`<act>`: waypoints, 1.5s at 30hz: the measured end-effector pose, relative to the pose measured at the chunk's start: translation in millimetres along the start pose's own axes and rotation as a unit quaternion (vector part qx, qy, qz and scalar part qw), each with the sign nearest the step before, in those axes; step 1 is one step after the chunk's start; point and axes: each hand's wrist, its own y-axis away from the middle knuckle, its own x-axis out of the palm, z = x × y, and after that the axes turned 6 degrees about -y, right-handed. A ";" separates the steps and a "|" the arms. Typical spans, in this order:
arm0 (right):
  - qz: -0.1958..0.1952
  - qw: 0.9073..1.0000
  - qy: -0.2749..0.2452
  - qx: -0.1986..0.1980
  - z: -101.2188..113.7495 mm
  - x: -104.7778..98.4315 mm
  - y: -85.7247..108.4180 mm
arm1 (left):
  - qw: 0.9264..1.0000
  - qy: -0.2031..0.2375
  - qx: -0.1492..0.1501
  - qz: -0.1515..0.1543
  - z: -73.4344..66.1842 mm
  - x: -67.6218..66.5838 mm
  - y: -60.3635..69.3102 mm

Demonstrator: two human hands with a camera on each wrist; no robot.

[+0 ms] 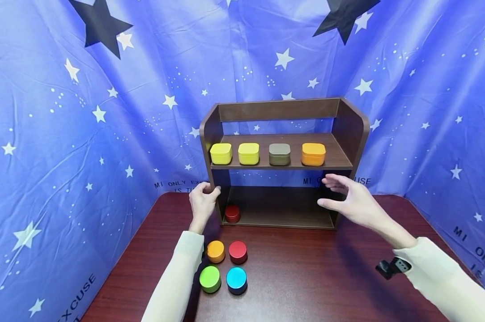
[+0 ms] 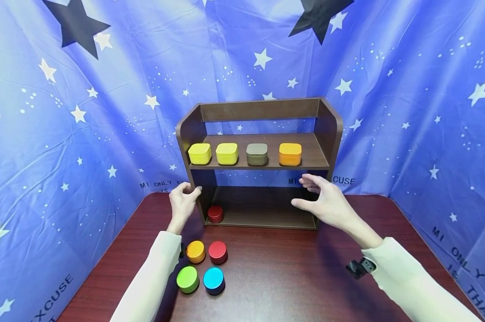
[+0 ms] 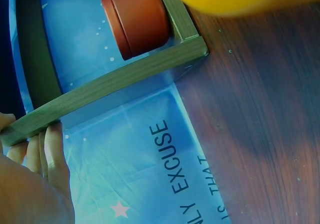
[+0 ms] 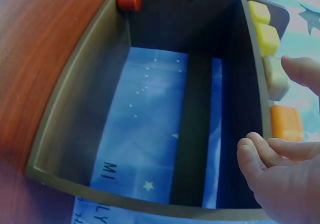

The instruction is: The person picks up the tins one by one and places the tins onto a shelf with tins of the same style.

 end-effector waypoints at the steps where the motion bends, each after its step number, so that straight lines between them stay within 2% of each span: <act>1: 0.002 1.000 0.001 0.001 -0.6 2.8 0.8 | 1.000 -0.001 -0.001 0.000 -0.2 -0.2 0.2; 18: 0.057 0.998 -0.008 -0.021 -17.5 64.3 9.4 | 1.000 -0.003 0.003 0.001 -1.2 -1.6 -0.4; 27: 0.064 0.997 -0.016 -0.045 -20.9 94.9 14.2 | 1.000 -0.003 0.006 0.003 -0.3 0.4 0.2; 45: 0.111 0.991 -0.059 -0.036 -24.9 145.6 13.6 | 1.000 -0.003 0.011 0.000 1.9 -0.5 -1.4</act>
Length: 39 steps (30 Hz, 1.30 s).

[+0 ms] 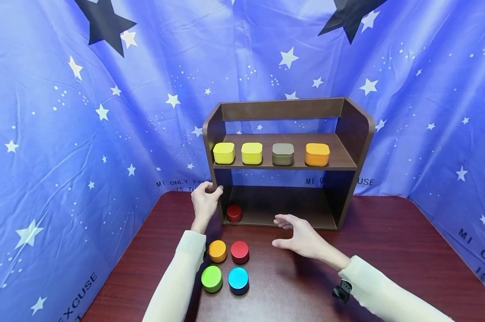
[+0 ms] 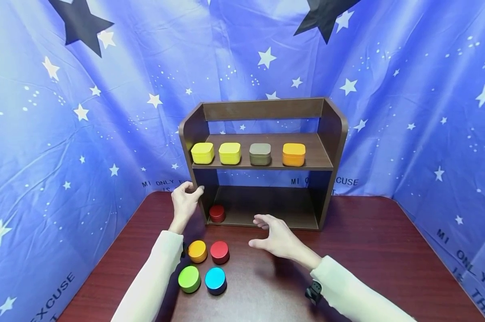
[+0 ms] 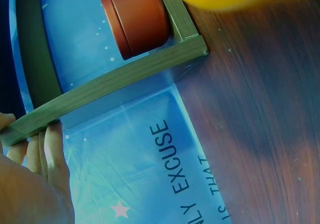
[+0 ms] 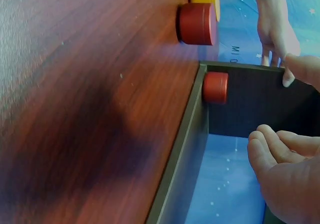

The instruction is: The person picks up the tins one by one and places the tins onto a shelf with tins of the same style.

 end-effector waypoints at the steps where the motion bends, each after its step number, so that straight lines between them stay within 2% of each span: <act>1: 0.003 1.000 -0.001 -0.004 -0.3 2.4 -0.4 | 1.000 -0.001 0.000 0.000 0.3 0.3 -0.1; 8: 0.021 1.000 -0.019 -0.007 -2.1 16.4 -3.2 | 1.000 -0.002 -0.004 -0.003 2.9 -0.9 -0.6; 23: 0.048 0.998 -0.037 -0.014 -7.5 46.4 -13.7 | 1.000 -0.005 -0.003 -0.002 -0.4 0.3 0.4; 39: 0.077 0.997 -0.015 -0.008 -9.3 65.6 -21.1 | 1.000 0.002 0.011 0.002 -0.5 -0.3 -0.3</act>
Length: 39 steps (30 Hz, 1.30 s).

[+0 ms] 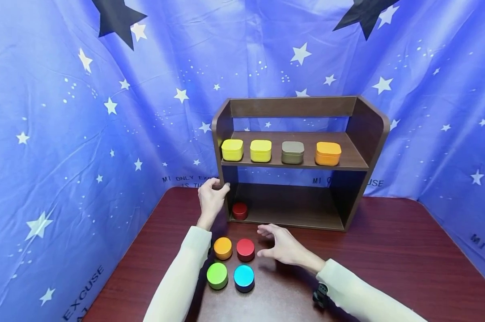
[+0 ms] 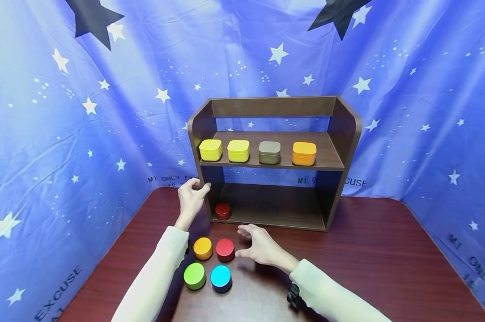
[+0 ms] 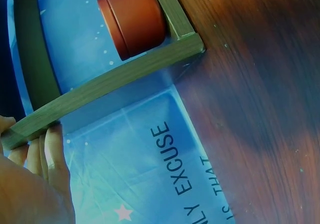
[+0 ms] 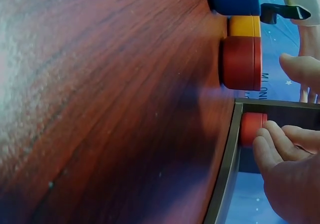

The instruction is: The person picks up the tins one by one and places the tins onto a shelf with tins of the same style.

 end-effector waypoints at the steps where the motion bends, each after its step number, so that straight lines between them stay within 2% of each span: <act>1: 0.001 1.000 0.001 -0.002 -0.5 0.6 -0.2 | 1.000 -0.001 0.000 0.001 0.0 0.2 0.0; 7: 0.018 1.000 -0.003 -0.010 -3.6 4.8 -2.7 | 1.000 -0.002 0.001 -0.001 0.7 1.0 0.2; 13: 0.028 1.000 -0.006 0.001 -4.7 8.9 -4.0 | 1.000 -0.005 0.002 0.002 1.7 2.5 0.4; 21: 0.026 1.000 -0.007 -0.012 -8.1 17.7 -7.4 | 1.000 -0.006 0.002 -0.004 2.2 2.8 -0.2; 39: 0.030 1.000 -0.003 -0.002 -8.8 27.3 -12.6 | 1.000 -0.008 -0.008 0.001 -0.6 1.8 -0.1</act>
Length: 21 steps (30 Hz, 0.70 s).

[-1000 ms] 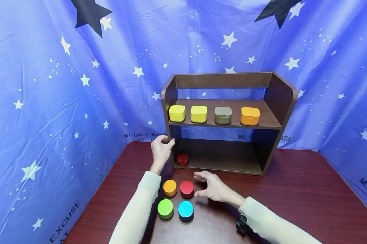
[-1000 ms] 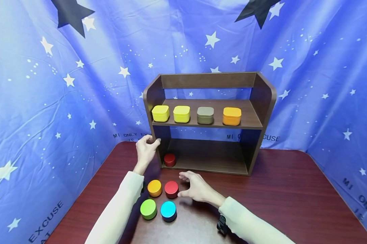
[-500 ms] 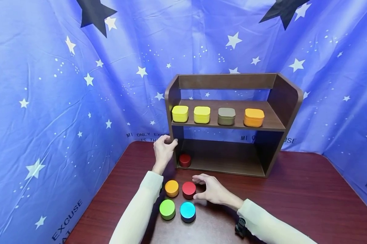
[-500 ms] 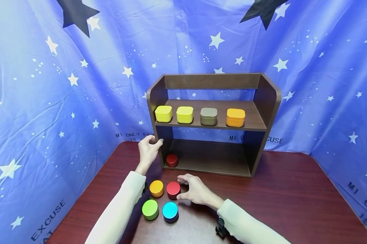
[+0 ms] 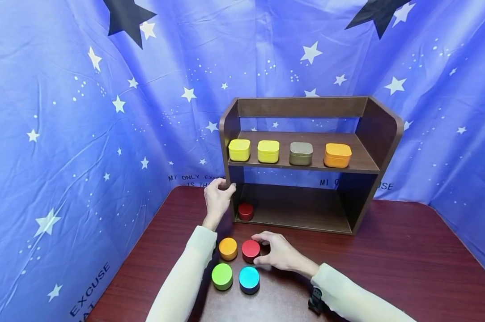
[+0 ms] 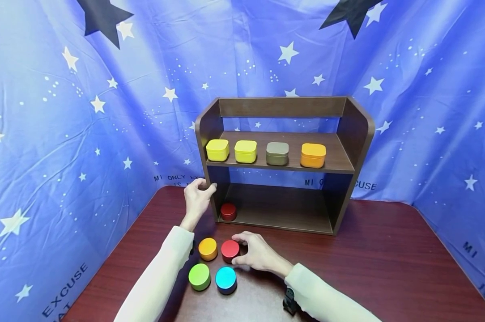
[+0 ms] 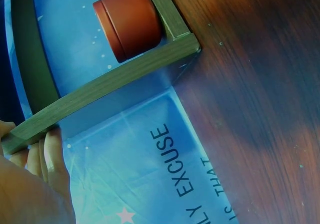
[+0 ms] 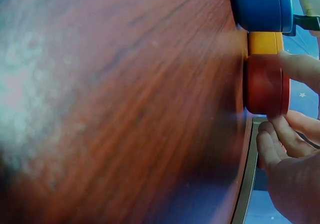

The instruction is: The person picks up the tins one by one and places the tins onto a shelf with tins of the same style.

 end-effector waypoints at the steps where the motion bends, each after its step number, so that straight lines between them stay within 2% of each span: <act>1: 0.000 1.000 -0.001 0.000 -0.3 0.4 -0.6 | 1.000 0.001 -0.001 0.001 0.0 -0.1 -0.2; 12: 0.008 1.000 -0.015 0.011 -2.9 5.2 -5.8 | 1.000 0.001 0.008 -0.007 -0.5 0.3 1.3; 21: 0.009 1.000 -0.017 0.014 -2.8 6.4 -7.8 | 1.000 -0.001 -0.001 -0.004 1.0 1.2 0.5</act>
